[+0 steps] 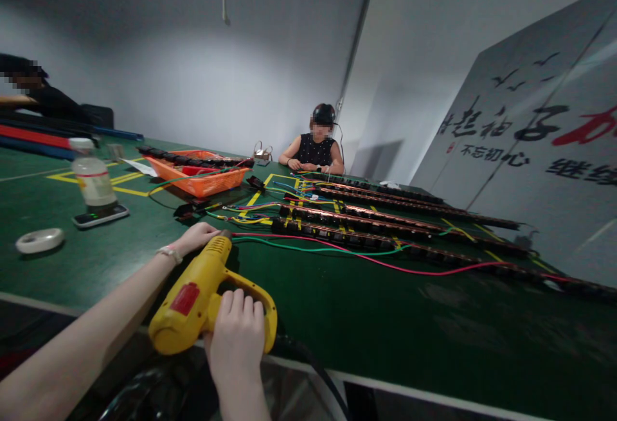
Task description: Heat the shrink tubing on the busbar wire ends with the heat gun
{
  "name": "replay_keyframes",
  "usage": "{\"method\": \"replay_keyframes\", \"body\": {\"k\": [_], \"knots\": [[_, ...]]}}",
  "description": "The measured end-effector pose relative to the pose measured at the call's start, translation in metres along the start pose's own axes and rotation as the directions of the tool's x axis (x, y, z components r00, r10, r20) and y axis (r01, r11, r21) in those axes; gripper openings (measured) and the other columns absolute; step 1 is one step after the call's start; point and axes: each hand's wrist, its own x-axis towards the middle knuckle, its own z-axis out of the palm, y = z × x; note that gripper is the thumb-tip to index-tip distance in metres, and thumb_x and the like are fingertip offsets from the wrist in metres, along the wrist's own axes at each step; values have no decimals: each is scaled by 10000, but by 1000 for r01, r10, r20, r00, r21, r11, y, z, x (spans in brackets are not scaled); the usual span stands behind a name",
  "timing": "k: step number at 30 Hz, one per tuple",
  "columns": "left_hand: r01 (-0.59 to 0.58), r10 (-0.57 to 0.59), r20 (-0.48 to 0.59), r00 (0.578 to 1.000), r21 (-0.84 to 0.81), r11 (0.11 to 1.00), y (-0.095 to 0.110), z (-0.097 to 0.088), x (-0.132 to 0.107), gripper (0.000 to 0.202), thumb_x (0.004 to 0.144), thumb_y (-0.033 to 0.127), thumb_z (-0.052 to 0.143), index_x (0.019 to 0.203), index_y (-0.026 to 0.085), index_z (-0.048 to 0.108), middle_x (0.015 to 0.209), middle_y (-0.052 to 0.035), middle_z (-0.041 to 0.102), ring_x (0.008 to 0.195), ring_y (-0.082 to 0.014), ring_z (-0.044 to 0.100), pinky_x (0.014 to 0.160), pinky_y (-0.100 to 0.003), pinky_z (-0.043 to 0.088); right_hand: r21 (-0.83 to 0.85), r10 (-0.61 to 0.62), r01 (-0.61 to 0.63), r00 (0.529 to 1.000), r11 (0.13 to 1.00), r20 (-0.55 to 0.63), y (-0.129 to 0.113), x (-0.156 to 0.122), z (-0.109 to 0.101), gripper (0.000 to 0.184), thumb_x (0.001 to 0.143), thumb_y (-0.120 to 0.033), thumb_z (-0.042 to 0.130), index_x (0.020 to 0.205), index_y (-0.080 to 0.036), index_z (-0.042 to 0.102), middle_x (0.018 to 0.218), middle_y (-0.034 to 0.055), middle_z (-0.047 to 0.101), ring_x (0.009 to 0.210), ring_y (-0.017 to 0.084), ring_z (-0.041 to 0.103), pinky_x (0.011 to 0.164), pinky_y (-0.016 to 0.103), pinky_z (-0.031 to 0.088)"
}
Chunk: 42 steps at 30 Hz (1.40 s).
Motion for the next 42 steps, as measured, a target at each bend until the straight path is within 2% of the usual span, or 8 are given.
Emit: {"method": "replay_keyframes", "body": {"k": [8,13,20,27,31,36,39,42], "knots": [[-41,40,-28,999,-12,999,-3,2,-1,550,722,619,416,518,143,602,456,3,440,476,-115,348,489,-248,194,43,-13,14,1000,999,-13,3,-1,-8,433,604,-258,755,989,-190,568,899,25,616,789,204,538,721,347,361],[-44,43,-23,999,-21,999,-4,2,0,527,733,601,434,506,150,585,457,7,440,478,-115,362,488,-254,206,69,9,-8,1000,998,-8,12,-1,-12,312,619,-234,722,893,-203,578,836,6,599,751,193,518,691,337,325],[0,-4,-32,999,-124,992,-9,3,2,495,700,615,492,528,159,579,441,23,434,460,-114,366,491,-254,229,96,23,-22,1000,995,-7,48,-5,-22,273,638,-210,674,895,-214,583,815,-16,592,749,173,500,719,308,309],[-1,0,-12,1000,-89,996,-9,3,2,505,726,616,453,504,168,523,437,30,408,454,-110,350,503,-262,217,66,44,-42,998,997,-34,89,-14,-30,251,679,-151,599,921,-212,582,854,-4,626,780,167,538,736,293,316],[-6,5,-2,1000,-71,997,-8,2,1,510,736,614,430,475,177,466,414,39,346,440,-105,309,501,-269,191,26,40,-39,999,999,-35,113,-23,-36,251,698,-163,565,942,-221,567,882,-3,639,803,169,564,765,298,323],[-13,12,-7,1000,-79,997,-5,2,1,495,734,594,440,462,180,444,419,38,338,436,-102,299,504,-273,177,-31,28,-29,999,999,-40,145,-35,-46,277,710,-173,535,984,-217,541,957,25,650,852,186,579,793,309,332],[-8,8,-7,1000,-68,998,-6,3,2,495,736,590,437,456,181,438,423,37,338,435,-103,305,504,-273,179,-79,-7,7,1000,997,-6,159,-40,-51,305,733,-219,565,1034,-218,519,971,19,643,862,184,587,792,306,338],[-16,15,-17,1000,-77,997,-6,3,3,494,728,592,444,464,176,487,428,31,364,440,-108,319,502,-273,183,-119,-18,23,999,993,40,163,-42,-53,294,741,-238,575,1027,-228,508,929,7,636,838,175,589,762,299,343]]}}
